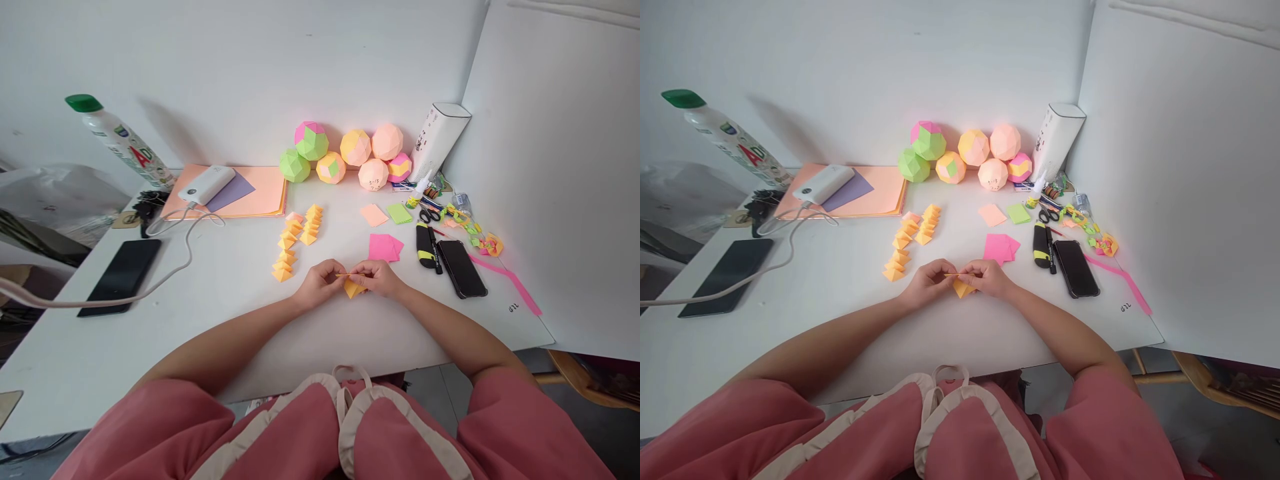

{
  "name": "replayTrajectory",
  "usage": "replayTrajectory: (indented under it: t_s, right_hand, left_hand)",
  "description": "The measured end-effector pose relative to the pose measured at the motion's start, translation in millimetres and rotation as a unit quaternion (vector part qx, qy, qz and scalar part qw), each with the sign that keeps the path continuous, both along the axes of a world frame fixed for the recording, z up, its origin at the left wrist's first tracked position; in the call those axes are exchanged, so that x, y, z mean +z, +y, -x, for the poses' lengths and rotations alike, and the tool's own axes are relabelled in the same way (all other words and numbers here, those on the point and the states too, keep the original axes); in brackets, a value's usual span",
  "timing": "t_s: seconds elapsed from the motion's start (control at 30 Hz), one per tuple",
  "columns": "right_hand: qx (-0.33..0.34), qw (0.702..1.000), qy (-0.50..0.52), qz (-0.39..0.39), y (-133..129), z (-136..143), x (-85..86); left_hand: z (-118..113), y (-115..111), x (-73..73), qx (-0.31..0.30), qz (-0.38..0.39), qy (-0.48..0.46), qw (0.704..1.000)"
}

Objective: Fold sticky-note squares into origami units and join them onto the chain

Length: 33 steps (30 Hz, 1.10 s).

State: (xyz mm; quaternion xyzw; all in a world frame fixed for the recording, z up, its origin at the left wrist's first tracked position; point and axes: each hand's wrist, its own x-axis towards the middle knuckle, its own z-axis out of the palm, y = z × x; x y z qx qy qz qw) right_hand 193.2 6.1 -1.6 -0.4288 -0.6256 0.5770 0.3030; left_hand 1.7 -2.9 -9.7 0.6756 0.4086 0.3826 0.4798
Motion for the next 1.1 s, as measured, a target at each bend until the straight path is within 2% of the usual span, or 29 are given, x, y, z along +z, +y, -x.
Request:
replayTrajectory:
  t_s: [0.33,0.53,0.63,0.83,1.1]
  right_hand:
    - [-0.002,1.000,-0.011,-0.009,-0.6,0.6,0.1]
    - [0.002,1.000,-0.023,-0.020,-2.6,2.2,0.2]
    - [0.005,0.999,-0.028,-0.028,-2.8,2.7,-0.8]
    - [-0.009,1.000,-0.008,-0.013,-0.9,1.5,0.7]
    - [-0.031,0.999,0.018,0.014,2.0,0.7,4.3]
  left_hand:
    - [1.2,-1.5,4.7,0.008,0.064,-0.013,0.998]
    - [-1.2,-1.3,8.2,-0.017,0.016,0.014,1.000]
    - [-1.8,-1.0,7.6,-0.015,0.021,0.020,0.999]
    - [0.0,-2.3,6.6,0.024,0.073,-0.003,0.997]
    - [0.6,-2.3,9.0,0.104,0.064,-0.050,0.991]
